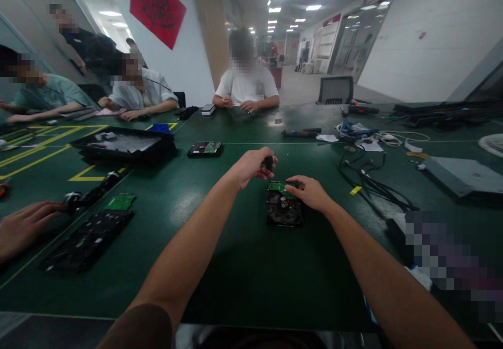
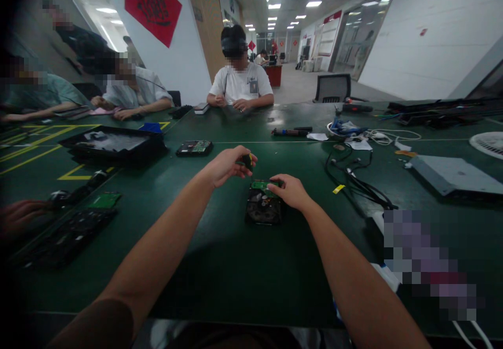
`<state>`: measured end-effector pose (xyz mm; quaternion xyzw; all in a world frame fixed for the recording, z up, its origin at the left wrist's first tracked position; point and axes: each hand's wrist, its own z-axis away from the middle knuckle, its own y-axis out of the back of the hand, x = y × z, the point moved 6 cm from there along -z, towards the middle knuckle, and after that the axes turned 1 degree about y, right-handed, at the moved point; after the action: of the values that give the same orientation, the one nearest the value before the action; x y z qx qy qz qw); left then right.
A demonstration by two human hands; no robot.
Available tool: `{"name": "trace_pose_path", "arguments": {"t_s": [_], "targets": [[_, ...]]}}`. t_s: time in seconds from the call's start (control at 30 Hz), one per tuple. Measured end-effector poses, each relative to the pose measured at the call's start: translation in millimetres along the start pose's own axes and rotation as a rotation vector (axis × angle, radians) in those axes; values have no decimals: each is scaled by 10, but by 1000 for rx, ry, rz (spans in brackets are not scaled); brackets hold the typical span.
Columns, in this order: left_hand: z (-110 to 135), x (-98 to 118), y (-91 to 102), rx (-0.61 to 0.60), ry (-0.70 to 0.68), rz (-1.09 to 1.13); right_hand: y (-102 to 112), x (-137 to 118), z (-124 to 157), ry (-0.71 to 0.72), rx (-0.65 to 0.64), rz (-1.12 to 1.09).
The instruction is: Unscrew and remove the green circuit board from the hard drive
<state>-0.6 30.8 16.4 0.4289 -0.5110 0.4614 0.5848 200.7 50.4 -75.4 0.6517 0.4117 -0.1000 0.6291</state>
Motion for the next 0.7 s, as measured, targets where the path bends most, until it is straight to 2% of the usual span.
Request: {"name": "trace_pose_path", "arguments": {"t_s": [0.2, 0.37, 0.57, 0.7], "targets": [[-3, -31, -45, -46, 56, 83, -8, 16, -2, -8, -5, -8], [-15, -8, 60, 39, 7, 7, 1, -6, 3, 16, 11, -9], [-5, -19, -7, -34, 25, 50, 0, 21, -5, 6, 0, -16], [-23, -40, -22, -34, 35, 90, -5, 30, -9, 0, -4, -16]]}}
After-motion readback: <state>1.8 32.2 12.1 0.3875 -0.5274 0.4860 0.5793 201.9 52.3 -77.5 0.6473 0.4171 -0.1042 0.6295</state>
